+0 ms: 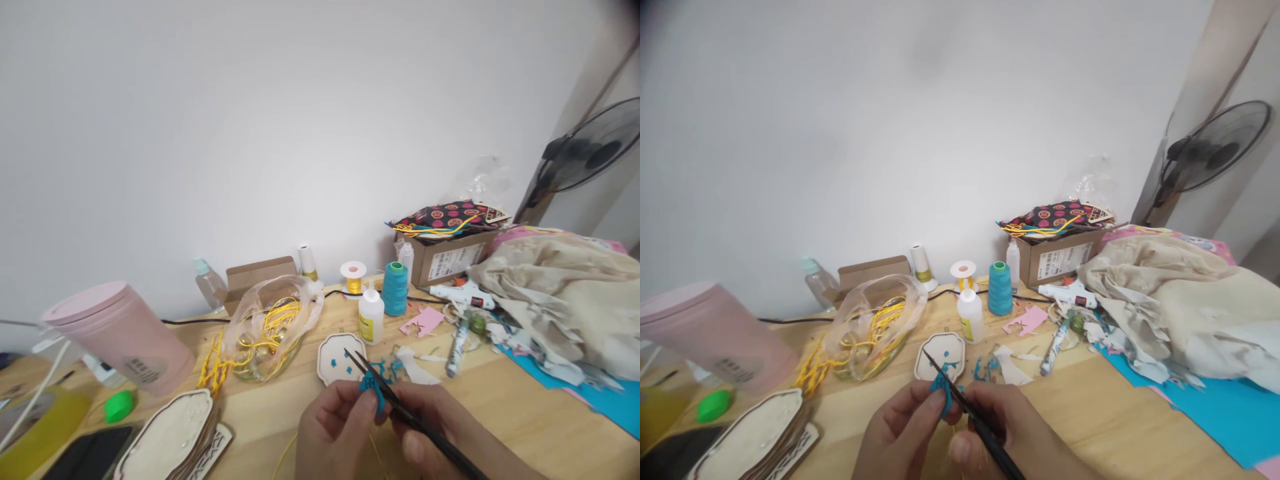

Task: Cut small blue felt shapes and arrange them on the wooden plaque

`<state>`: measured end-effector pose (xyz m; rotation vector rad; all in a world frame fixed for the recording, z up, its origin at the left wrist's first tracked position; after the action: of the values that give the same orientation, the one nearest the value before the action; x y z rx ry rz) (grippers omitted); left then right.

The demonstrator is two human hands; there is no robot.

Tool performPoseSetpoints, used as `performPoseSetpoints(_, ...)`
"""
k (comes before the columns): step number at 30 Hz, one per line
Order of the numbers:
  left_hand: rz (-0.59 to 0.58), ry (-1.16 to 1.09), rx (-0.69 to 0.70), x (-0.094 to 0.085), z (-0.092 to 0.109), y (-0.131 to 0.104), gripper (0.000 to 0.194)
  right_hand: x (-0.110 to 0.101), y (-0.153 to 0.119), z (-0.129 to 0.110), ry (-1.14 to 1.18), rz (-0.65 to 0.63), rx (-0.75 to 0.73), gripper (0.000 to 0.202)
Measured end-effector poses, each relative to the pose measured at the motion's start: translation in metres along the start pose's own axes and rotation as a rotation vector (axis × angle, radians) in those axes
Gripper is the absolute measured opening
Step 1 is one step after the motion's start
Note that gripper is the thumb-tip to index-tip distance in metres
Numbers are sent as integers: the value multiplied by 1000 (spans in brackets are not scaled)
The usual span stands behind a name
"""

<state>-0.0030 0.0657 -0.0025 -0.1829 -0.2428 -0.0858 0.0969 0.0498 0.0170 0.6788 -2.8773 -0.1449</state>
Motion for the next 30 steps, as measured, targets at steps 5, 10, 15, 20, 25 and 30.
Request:
performPoseSetpoints(5, -74, -4, -11, 3, 0, 1, 14, 2, 0, 0, -9, -20, 17, 44)
performPoseSetpoints(10, -68, 1, -1, 2, 2, 0, 13, 1, 1, -3, -31, -18, 5, 44)
performPoseSetpoints(15, -87, 44, 27, 4, 6, 0, 12, -2, 1, -2, -57, -13, 9, 47)
performPoseSetpoints(20, -118, 152, 35, 4, 16, -2, 11, -9, -1, 6, -110, -3, 73, 53)
performPoseSetpoints(25, -135, 200, 46, 6, 22, -4, 9, -11, -2, 10, -171, -29, 103, 56)
performPoseSetpoints(30, -126, 212, 36, 5, 23, -3, 8, -11, -1, 8, -174, -45, 106, 54)
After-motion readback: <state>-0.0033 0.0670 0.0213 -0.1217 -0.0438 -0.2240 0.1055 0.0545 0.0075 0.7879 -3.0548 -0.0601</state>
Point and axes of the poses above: each hand's wrist, its own y-axis towards the middle knuckle, its own x-axis out of the palm, z = x × y, the point moved 7 cm from there along y, towards the middle knuckle, and after that the axes turned 8 degrees about y, right-handed, at the moved point
